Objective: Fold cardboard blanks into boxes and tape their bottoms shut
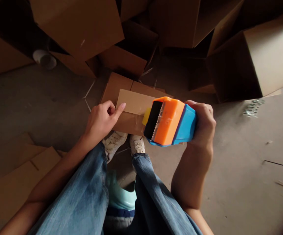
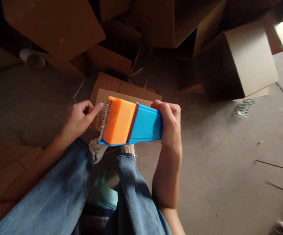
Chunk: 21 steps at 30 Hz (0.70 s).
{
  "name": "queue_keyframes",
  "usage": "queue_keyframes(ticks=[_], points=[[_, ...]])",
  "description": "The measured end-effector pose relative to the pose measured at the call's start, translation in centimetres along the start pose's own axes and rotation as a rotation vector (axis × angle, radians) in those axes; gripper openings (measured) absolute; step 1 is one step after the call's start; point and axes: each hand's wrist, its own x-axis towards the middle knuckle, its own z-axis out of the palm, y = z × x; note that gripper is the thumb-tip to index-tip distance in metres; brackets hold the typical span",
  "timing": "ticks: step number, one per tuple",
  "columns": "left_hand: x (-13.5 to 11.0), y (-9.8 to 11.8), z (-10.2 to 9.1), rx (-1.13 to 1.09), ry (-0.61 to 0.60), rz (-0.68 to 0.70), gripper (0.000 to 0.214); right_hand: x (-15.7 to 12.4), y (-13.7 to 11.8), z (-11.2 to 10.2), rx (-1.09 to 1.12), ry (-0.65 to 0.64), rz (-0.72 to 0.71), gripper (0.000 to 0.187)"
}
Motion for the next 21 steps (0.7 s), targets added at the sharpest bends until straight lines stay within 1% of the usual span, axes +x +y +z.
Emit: queue_keyframes(ticks=[3, 6, 9, 12, 16, 19, 21], points=[[-0.1, 0.3, -0.2, 0.062, -0.038, -0.024, 0.045, -0.2, -0.4, 0.0, 0.030, 0.044, -0.043, 0.036], [-0.2, 0.5, -0.3, 0.117, -0.055, -0.002, 0.043, -0.5, -0.5, 0.0, 0.009, 0.028, -0.088, 0.042], [-0.2, 0.6, -0.3, 0.146, -0.064, 0.031, 0.042, -0.7, -0.2, -0.3, 0.025, 0.012, -0.093, 0.045], [-0.1, 0.5, -0.3, 0.149, -0.067, 0.055, 0.043, -0.6, 0.1, -0.5, 0.078, 0.030, -0.046, 0.041], [0.0, 0.6, -0.2, 0.162, -0.065, 0.065, 0.041, -0.5, -0.6, -0.8, 0.097, 0.135, 0.045, 0.031], [-0.2, 1.2, -0.3, 0.268, -0.082, 0.049, 0.034, -0.8, -1.3, -1.2, 0.055, 0.136, 0.069, 0.025], [-0.3, 1.7, -0.3, 0.368, -0.100, 0.027, 0.027, -0.9, -1.3, -1.4, 0.040, 0.110, 0.050, 0.026]])
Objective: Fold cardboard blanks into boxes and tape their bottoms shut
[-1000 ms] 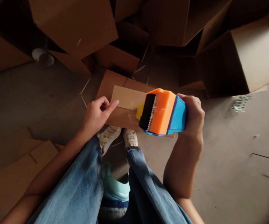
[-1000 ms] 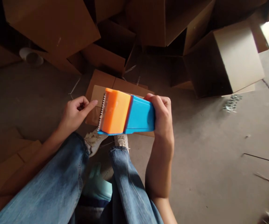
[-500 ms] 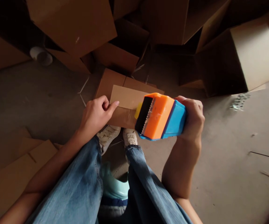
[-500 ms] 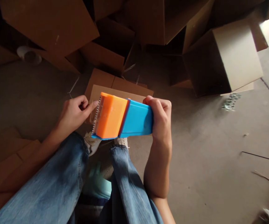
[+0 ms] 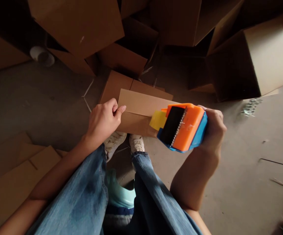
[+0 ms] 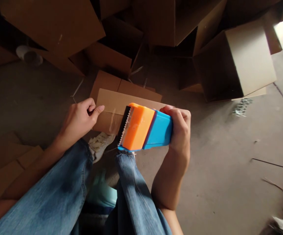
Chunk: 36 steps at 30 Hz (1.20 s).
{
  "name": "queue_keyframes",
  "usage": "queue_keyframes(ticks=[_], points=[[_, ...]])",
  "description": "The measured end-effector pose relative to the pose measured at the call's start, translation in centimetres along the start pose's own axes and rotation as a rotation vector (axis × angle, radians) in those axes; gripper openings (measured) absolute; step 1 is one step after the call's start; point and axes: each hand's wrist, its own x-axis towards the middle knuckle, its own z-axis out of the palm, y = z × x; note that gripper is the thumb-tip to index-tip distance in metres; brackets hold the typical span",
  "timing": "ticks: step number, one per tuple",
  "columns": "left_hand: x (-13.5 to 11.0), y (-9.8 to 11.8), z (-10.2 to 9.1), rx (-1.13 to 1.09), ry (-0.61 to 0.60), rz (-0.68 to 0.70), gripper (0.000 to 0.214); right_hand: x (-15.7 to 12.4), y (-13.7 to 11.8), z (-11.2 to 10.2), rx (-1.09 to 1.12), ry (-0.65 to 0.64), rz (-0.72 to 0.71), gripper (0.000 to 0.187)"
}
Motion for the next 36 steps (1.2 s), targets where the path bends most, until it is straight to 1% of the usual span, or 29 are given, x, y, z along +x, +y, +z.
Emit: queue_keyframes(ticks=[3, 6, 9, 12, 15, 19, 21, 23, 26, 28, 31, 33, 34, 36], points=[[-0.1, 0.5, -0.2, 0.117, -0.029, -0.006, 0.020, 0.1, 0.6, -0.3, -0.044, -0.033, -0.051, 0.033], [-0.2, 0.6, -0.1, 0.169, -0.058, 0.019, 0.019, 0.3, 1.1, -0.3, -0.095, -0.057, -0.069, 0.038], [-0.3, 0.8, 0.1, 0.190, -0.064, 0.033, 0.022, 0.4, 0.7, 0.1, -0.074, -0.098, -0.047, 0.040], [-0.4, 0.7, 0.0, 0.153, -0.071, 0.043, 0.014, 0.2, -0.1, 0.7, -0.049, -0.180, -0.036, 0.041], [-0.2, -0.2, -0.1, -0.014, -0.096, 0.066, 0.006, -0.1, -0.8, 1.3, -0.052, -0.217, -0.056, 0.041], [0.2, -2.5, -0.1, -0.398, -0.147, 0.109, 0.008, -0.4, -1.1, 1.8, -0.129, -0.212, -0.122, 0.038], [0.3, -3.5, -0.1, -0.592, -0.207, 0.105, 0.007, -0.4, -1.2, 1.9, -0.156, -0.217, -0.139, 0.038], [0.1, -4.0, -0.2, -0.737, -0.246, 0.078, 0.013, -0.4, -1.2, 1.9, -0.168, -0.219, -0.143, 0.038], [-0.5, -3.8, -0.4, -0.893, -0.236, -0.012, 0.026, -0.5, -1.0, 1.7, -0.174, -0.215, -0.136, 0.041], [-1.0, -3.1, -0.7, -0.981, -0.270, -0.073, 0.032, -0.6, -0.8, 1.6, -0.170, -0.202, -0.146, 0.042], [-1.7, -1.9, -1.5, -1.054, -0.364, -0.147, 0.047, -0.8, -0.6, 1.5, -0.173, -0.195, -0.148, 0.044], [-1.9, -1.3, -2.1, -1.070, -0.441, -0.204, 0.058, -0.9, -0.8, 1.5, -0.184, -0.212, -0.129, 0.046], [-2.0, -1.2, -2.4, -1.079, -0.493, -0.231, 0.062, -0.9, -0.9, 1.5, -0.190, -0.223, -0.119, 0.047], [-2.1, -1.1, -2.8, -1.114, -0.581, -0.275, 0.063, -0.9, -1.2, 1.6, -0.199, -0.236, -0.108, 0.049]])
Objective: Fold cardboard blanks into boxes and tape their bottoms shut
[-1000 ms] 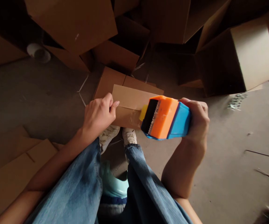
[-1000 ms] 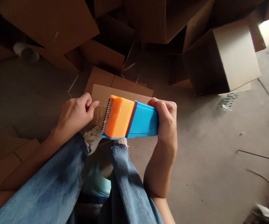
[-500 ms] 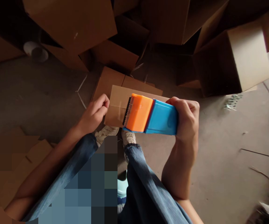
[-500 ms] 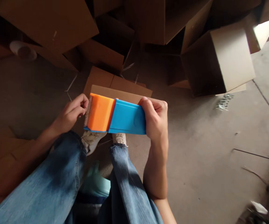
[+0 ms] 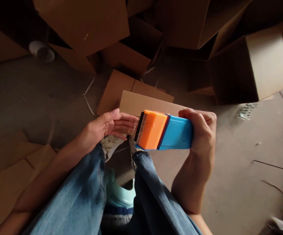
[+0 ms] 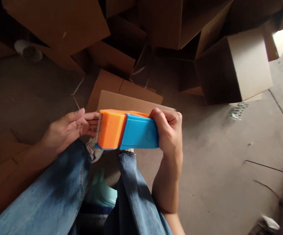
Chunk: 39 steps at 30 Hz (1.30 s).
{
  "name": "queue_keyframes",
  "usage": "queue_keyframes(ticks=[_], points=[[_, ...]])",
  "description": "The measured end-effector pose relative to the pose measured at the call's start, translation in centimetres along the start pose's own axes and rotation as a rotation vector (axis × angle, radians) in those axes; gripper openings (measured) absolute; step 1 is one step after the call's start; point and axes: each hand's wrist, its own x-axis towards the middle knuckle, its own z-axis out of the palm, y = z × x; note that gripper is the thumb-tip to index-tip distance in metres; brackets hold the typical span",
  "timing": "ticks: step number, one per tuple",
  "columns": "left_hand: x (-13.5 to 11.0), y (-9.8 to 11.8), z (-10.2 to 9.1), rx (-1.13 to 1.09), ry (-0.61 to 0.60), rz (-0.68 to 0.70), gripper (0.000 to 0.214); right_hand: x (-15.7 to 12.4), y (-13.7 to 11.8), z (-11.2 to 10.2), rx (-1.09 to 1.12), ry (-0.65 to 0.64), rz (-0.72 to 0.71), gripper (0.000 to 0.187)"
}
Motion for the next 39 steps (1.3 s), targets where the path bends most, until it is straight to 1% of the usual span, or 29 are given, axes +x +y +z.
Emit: queue_keyframes(ticks=[3, 7, 10, 13, 17, 22, 26, 30, 34, 36, 39], points=[[-0.2, -0.3, -0.1, -0.132, -0.042, -0.024, 0.055, 0.1, -0.3, 0.1, 0.009, -0.003, -0.006, 0.049], [-0.2, -1.1, -0.1, -0.278, -0.088, 0.012, 0.035, 0.0, -0.3, 0.1, 0.025, -0.013, -0.013, 0.045], [-0.2, -1.3, 0.2, -0.317, -0.064, 0.040, 0.025, -0.2, -0.1, 0.0, 0.015, -0.012, -0.026, 0.044], [-0.2, -1.3, 0.5, -0.345, -0.039, 0.037, 0.024, -0.4, 0.0, 0.1, -0.006, 0.009, -0.050, 0.045], [-0.5, -1.0, 1.1, -0.310, 0.073, 0.033, 0.027, -0.6, -0.1, 0.2, -0.024, 0.011, -0.063, 0.045], [-0.7, -0.8, 1.5, -0.169, 0.213, 0.041, 0.032, -0.9, -0.3, 0.2, -0.048, -0.002, -0.077, 0.046], [-0.2, -1.0, 1.1, -0.154, 0.213, 0.047, 0.038, -1.1, -0.1, 0.1, -0.061, -0.017, -0.096, 0.048], [-0.1, -1.2, 1.2, -0.205, 0.193, 0.128, 0.028, -1.0, 0.1, 0.0, -0.073, -0.016, -0.104, 0.053], [-0.3, -1.2, 1.3, -0.198, 0.257, 0.171, 0.020, -0.7, -0.2, 0.1, -0.083, -0.042, -0.120, 0.057], [-0.2, -1.2, 1.0, -0.164, 0.284, 0.191, 0.020, -0.4, -0.6, 0.3, -0.092, -0.054, -0.129, 0.058], [0.3, -1.2, 0.4, -0.123, 0.293, 0.206, 0.021, 0.2, -1.1, 0.7, -0.111, -0.086, -0.140, 0.061]])
